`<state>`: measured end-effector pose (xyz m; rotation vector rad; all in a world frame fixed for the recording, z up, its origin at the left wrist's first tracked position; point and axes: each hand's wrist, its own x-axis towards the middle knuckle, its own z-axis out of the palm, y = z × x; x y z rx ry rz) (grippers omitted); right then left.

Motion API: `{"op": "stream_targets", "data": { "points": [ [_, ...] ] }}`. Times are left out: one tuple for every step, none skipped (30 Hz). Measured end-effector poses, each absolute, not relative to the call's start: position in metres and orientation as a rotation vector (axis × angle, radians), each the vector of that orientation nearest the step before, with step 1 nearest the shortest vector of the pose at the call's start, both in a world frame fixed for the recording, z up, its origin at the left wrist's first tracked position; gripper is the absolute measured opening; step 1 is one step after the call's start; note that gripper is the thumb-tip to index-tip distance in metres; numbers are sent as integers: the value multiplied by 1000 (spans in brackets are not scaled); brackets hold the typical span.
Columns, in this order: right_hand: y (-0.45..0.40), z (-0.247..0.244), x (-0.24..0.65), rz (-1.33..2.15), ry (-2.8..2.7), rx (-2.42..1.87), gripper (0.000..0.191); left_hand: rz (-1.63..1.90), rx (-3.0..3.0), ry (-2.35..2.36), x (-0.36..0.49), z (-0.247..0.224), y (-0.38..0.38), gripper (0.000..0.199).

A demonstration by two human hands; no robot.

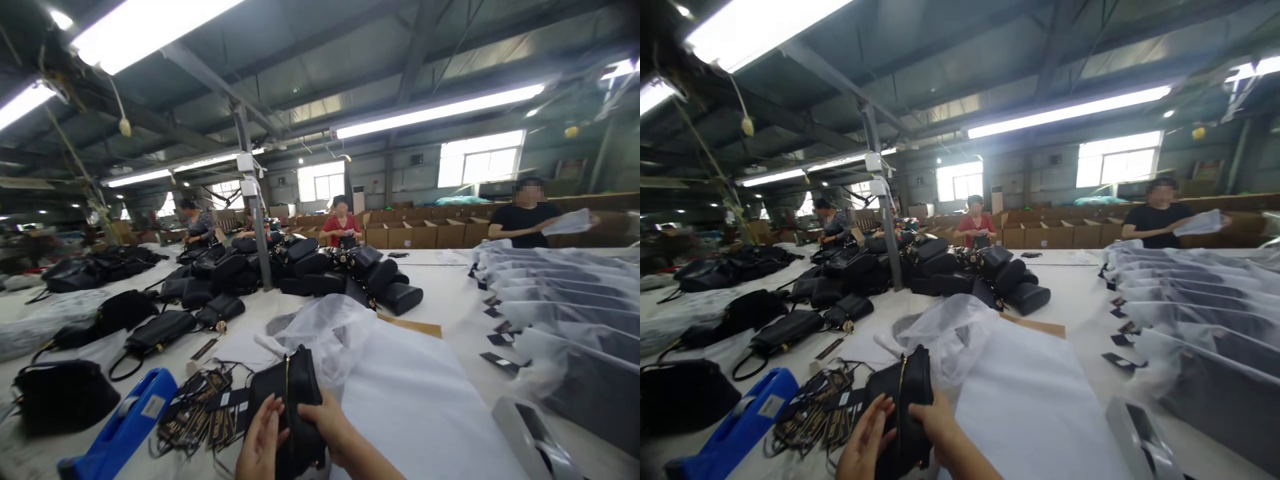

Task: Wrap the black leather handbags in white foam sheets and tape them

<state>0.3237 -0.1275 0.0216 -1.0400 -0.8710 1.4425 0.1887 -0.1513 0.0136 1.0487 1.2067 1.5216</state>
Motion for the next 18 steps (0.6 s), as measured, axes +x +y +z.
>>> {"op": "stream_targets", "data": {
  "points": [
    [-132,24,326,1419,-924,-998,46,1528,1045,1238,185,13,-151,65],
    [-138,29,329,1362,-1006,-962,48,1530,1063,1271,182,12,-151,64],
    [-144,36,332,1267,-1113,-948,52,1524,1093,1300,178,12,-150,63],
    [-151,44,337,1138,-1236,-961,58,1510,1125,1319,175,14,-149,63],
    [-158,52,342,988,-1368,-999,66,1496,1150,1316,174,17,-149,66],
    [-166,61,347,830,-1499,-1063,75,1481,1163,1288,173,21,-150,71],
    [-173,69,353,675,-1622,-1144,82,1464,1166,1236,175,26,-153,77],
    [-181,75,359,528,-1729,-1234,87,1447,1157,1159,178,33,-157,82],
    [-188,79,366,390,-1821,-1319,90,1432,1135,1068,182,40,-162,85],
    [-195,82,373,253,-1902,-1389,91,1412,1109,973,187,47,-169,84],
    [-202,83,380,119,-1966,-1442,90,1392,1075,888,193,54,-175,80],
    [-208,83,387,-7,-2014,-1478,89,1364,1038,827,198,60,-182,73],
    [-215,81,395,-118,-2047,-1498,87,1332,995,778,203,64,-188,65],
    [-221,79,402,-212,-2069,-1502,86,1299,944,744,208,67,-192,58],
    [-228,76,409,-287,-2084,-1498,87,1258,889,720,211,68,-196,53],
    [-235,73,416,-344,-2098,-1490,87,1214,835,701,213,67,-198,50],
    [-242,69,423,-386,-2114,-1485,87,1171,793,691,215,65,-198,48],
    [-249,66,429,-410,-2131,-1480,87,1127,756,688,216,62,-198,47]
  ]
}}
